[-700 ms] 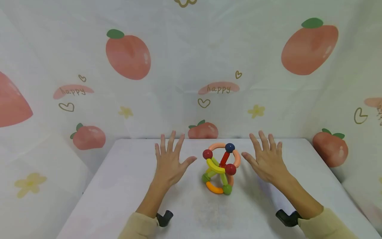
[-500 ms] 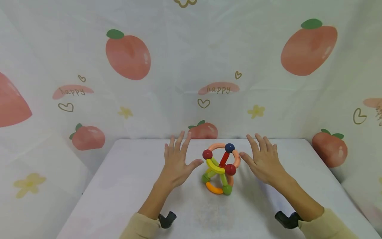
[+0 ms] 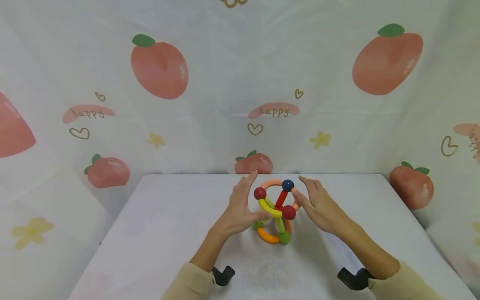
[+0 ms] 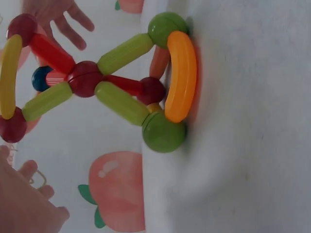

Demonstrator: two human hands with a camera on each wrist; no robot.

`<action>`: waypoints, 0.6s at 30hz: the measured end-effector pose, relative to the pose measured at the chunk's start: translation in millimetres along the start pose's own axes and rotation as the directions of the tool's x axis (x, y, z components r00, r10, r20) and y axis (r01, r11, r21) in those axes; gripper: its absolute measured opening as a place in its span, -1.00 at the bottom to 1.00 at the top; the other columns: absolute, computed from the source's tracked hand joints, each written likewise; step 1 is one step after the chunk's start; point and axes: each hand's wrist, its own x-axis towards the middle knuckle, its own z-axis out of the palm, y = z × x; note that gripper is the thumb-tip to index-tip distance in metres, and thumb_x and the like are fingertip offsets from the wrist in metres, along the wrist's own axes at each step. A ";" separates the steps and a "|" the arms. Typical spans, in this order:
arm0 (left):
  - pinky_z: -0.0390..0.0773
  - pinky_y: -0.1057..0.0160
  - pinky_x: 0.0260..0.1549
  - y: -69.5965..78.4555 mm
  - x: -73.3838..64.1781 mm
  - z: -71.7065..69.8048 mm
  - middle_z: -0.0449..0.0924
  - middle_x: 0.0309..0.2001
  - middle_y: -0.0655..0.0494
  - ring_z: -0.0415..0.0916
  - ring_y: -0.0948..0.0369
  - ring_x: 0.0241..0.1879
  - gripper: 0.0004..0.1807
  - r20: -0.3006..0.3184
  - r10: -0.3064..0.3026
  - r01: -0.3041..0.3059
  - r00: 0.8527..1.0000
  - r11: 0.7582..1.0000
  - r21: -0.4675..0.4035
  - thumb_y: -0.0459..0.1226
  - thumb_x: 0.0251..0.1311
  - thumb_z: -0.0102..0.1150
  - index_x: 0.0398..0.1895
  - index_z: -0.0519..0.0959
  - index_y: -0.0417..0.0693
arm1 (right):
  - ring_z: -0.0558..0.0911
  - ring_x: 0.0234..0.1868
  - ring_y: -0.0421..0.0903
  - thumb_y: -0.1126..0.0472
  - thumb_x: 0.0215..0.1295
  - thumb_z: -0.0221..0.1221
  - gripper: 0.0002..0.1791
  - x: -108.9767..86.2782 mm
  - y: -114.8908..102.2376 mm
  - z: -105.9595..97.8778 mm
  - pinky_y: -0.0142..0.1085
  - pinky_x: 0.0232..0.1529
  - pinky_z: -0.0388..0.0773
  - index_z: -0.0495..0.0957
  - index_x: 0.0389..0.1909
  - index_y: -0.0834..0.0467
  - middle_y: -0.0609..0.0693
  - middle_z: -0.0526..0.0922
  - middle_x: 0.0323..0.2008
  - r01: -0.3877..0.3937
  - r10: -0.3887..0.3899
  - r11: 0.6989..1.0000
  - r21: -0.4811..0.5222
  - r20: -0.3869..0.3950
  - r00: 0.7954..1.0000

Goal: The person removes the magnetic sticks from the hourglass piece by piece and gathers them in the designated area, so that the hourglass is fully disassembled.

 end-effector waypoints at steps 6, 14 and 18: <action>0.21 -0.47 0.37 -4.2 -1.6 15.7 -0.08 0.65 0.32 -0.02 0.01 0.62 0.23 0.040 -0.035 0.043 0.999 0.975 -0.220 0.23 -0.05 0.48 0.56 -0.22 0.75 | 0.56 0.21 0.19 -0.39 0.51 -0.18 -0.16 3.2 -1.1 3.8 0.18 0.12 0.64 0.27 0.48 0.18 0.23 0.49 0.32 -0.032 0.030 0.997 0.069 0.017 0.999; 0.10 -0.34 0.50 -9.4 -2.1 32.8 -0.02 0.63 0.33 0.10 0.09 0.60 0.19 -0.014 0.068 -0.066 0.998 0.878 -0.474 0.00 0.05 0.53 0.58 -0.15 0.58 | 0.58 -0.19 -0.02 -0.20 0.54 0.00 -0.41 11.5 -4.2 7.2 -0.25 -0.22 0.65 0.50 0.22 0.22 0.10 0.69 -0.14 -0.064 0.067 0.981 0.183 -0.009 0.998; 0.31 -0.10 0.47 -7.1 -1.3 38.3 -0.02 0.62 0.32 0.32 0.07 0.49 0.15 -0.025 0.107 -0.103 0.994 0.825 -0.556 -0.09 0.09 0.52 0.59 -0.11 0.48 | 0.54 -0.30 -0.06 -0.15 0.54 0.04 -0.47 13.8 -5.0 8.3 -0.33 -0.32 0.57 0.55 0.11 0.25 0.06 0.66 -0.29 -0.075 0.083 0.976 0.206 -0.029 0.996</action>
